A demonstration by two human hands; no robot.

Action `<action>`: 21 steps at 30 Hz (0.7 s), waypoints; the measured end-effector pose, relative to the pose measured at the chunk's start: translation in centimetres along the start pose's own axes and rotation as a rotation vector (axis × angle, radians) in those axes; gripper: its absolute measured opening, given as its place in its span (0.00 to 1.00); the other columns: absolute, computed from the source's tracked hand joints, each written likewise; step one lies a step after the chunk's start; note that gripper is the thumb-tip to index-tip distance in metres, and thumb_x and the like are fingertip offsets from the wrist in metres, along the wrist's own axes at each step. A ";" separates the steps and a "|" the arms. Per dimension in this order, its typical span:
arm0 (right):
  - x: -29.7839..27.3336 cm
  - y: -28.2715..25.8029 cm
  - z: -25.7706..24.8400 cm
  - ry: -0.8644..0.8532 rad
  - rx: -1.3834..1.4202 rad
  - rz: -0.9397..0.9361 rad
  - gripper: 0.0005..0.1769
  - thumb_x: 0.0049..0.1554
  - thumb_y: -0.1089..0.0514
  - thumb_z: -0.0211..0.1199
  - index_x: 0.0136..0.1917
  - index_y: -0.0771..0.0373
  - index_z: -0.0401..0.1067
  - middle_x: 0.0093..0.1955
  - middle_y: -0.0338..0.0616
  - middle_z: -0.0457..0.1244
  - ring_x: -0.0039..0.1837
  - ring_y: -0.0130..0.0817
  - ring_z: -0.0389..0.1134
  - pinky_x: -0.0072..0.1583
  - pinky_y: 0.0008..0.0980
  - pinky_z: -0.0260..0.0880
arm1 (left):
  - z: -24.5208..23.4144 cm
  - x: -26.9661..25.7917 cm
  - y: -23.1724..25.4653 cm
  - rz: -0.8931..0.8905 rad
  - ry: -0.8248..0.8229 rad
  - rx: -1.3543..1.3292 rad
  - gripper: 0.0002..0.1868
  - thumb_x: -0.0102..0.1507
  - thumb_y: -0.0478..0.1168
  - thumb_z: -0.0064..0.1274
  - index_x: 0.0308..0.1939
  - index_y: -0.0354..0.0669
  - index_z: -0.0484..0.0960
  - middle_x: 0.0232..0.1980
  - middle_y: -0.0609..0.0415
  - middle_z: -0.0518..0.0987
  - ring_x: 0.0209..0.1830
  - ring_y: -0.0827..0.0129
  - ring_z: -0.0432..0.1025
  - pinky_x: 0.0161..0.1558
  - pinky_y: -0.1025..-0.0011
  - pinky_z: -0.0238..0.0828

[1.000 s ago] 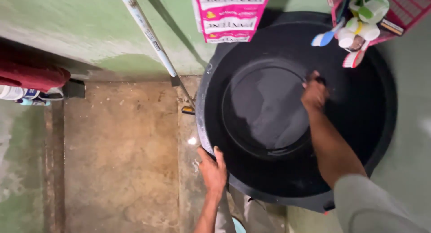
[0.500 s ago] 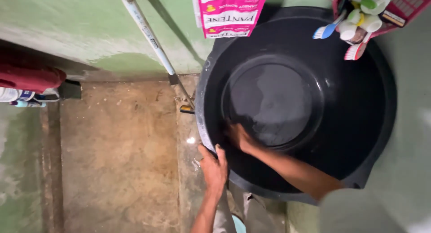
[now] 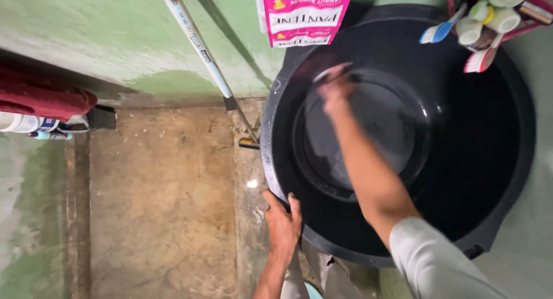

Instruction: Scrubbing a tub, filling it with water, and squeegeeing the floor in a bathroom.

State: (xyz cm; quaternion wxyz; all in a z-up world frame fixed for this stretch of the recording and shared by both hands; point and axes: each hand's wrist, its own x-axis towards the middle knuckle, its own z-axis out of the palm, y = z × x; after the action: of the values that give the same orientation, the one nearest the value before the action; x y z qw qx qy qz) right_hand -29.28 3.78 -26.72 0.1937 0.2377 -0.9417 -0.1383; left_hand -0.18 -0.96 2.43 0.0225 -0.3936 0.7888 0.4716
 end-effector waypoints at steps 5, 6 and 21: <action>-17.5 3.4 -5.8 -0.262 0.793 0.014 0.23 0.65 0.48 0.51 0.69 0.62 0.68 0.52 0.62 0.68 0.48 0.57 0.69 0.48 0.52 0.69 | 0.3 0.2 -0.4 0.092 0.103 -0.009 0.25 0.64 0.46 0.51 0.54 0.29 0.61 0.19 0.34 0.74 0.17 0.38 0.71 0.21 0.47 0.62; -19.7 3.6 -11.1 -0.652 0.819 -0.281 0.29 0.62 0.45 0.55 0.71 0.61 0.66 0.48 0.62 0.67 0.45 0.59 0.69 0.48 0.55 0.68 | 0.3 0.3 -1.1 0.091 0.143 0.058 0.27 0.64 0.46 0.52 0.56 0.29 0.60 0.20 0.33 0.74 0.18 0.36 0.71 0.22 0.46 0.63; 7.3 22.8 0.2 -0.080 0.368 -0.503 0.11 0.69 0.49 0.58 0.58 0.53 0.76 0.61 0.42 0.64 0.68 0.45 0.63 0.72 0.43 0.62 | 0.7 -0.1 -1.0 0.090 0.147 -0.020 0.20 0.65 0.46 0.52 0.50 0.37 0.64 0.23 0.34 0.76 0.23 0.35 0.73 0.26 0.48 0.67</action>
State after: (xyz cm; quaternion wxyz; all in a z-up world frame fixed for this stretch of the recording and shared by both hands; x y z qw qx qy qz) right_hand -44.29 19.47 -16.72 0.0700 0.4888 -0.8694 -0.0182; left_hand 0.23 -0.61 1.35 -0.0610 -0.3915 0.8004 0.4499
